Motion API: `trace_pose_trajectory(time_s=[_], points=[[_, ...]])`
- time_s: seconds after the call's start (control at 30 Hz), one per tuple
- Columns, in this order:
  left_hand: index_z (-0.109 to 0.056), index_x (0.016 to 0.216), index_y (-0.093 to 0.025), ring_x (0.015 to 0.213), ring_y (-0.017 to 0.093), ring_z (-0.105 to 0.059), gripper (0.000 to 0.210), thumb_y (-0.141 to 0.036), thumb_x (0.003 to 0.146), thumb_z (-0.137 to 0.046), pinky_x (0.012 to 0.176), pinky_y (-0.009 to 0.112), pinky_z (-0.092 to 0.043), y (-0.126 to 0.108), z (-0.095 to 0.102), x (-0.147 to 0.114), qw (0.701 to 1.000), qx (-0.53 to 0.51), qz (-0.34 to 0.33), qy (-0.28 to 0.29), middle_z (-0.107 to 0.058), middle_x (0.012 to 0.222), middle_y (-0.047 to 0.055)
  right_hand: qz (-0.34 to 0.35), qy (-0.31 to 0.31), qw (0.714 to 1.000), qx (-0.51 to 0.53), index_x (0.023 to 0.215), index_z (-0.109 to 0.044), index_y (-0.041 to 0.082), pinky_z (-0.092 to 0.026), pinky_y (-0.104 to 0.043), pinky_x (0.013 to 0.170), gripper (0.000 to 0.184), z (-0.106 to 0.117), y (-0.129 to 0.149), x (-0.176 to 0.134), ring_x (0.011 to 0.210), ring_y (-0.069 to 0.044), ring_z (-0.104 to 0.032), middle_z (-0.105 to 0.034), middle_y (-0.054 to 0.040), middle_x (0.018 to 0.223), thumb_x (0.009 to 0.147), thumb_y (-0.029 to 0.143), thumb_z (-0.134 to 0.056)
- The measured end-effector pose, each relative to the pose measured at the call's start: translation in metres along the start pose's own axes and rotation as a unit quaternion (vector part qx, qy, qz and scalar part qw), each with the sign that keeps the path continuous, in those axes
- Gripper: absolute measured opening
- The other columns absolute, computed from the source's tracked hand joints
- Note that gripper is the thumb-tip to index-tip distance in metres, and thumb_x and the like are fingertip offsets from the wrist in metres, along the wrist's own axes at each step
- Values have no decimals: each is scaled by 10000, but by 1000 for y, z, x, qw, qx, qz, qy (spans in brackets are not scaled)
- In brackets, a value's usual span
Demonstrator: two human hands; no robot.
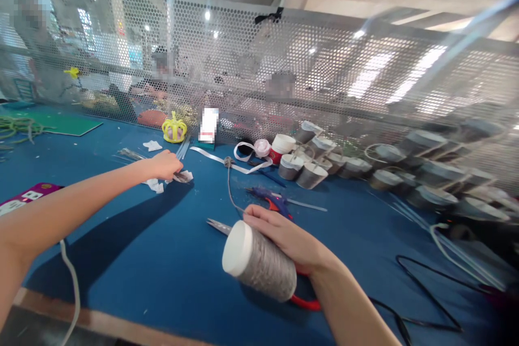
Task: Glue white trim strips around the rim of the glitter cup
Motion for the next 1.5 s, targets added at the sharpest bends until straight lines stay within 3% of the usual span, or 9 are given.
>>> trace_pose_trajectory(time_s=[0.3,0.47,0.8,1.1,1.33,1.5], points=[[-559,943,-168,765,188,-559,288,-222,665,-508,568,216,-331,10,0,1,997,-62,-10,46,-627,886,86,0,-3,1000,3,731,-416,186,-290,-224,531,263,0,0,0,587,-86,-330,-353,36,653,784,444,-418],[-606,806,-163,690,152,-549,199,-274,659,-530,528,193,-305,15,2,4,993,-97,-33,58,-637,780,46,0,-1,1000,4,732,-422,180,-302,-226,531,266,0,0,1,585,-86,-336,-359,33,652,776,442,-430],[-626,782,-155,619,141,-540,187,-259,645,-552,492,190,-291,9,3,18,990,-128,-33,41,-639,713,38,3,-5,1000,15,730,-428,181,-314,-222,538,260,1,0,0,598,-89,-349,-364,30,655,779,437,-427],[-641,697,-197,640,133,-554,109,-203,663,-538,544,185,-322,10,-2,-2,989,-141,-44,29,-655,671,13,5,1,1000,19,729,-421,180,-309,-222,539,269,0,1,0,588,-85,-330,-349,34,649,776,445,-431],[-611,882,-200,703,138,-567,224,-274,707,-494,580,194,-347,14,2,-7,991,-132,-38,7,-663,831,27,9,6,1000,12,734,-416,180,-305,-230,561,264,-1,2,0,612,-90,-335,-355,31,667,788,438,-417],[-624,716,-169,698,180,-568,161,-208,689,-470,647,263,-334,1,-6,-1,997,-69,-32,-21,-654,707,74,4,6,1000,11,731,-407,183,-301,-230,562,266,-1,2,-1,613,-91,-336,-348,33,663,789,442,-414]])
Point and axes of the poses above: each hand's wrist, its own x-axis towards the middle knuckle, its own z-axis out of the back of the hand, y = z × x, the point moved 7 cm from there along x, towards the middle knuckle
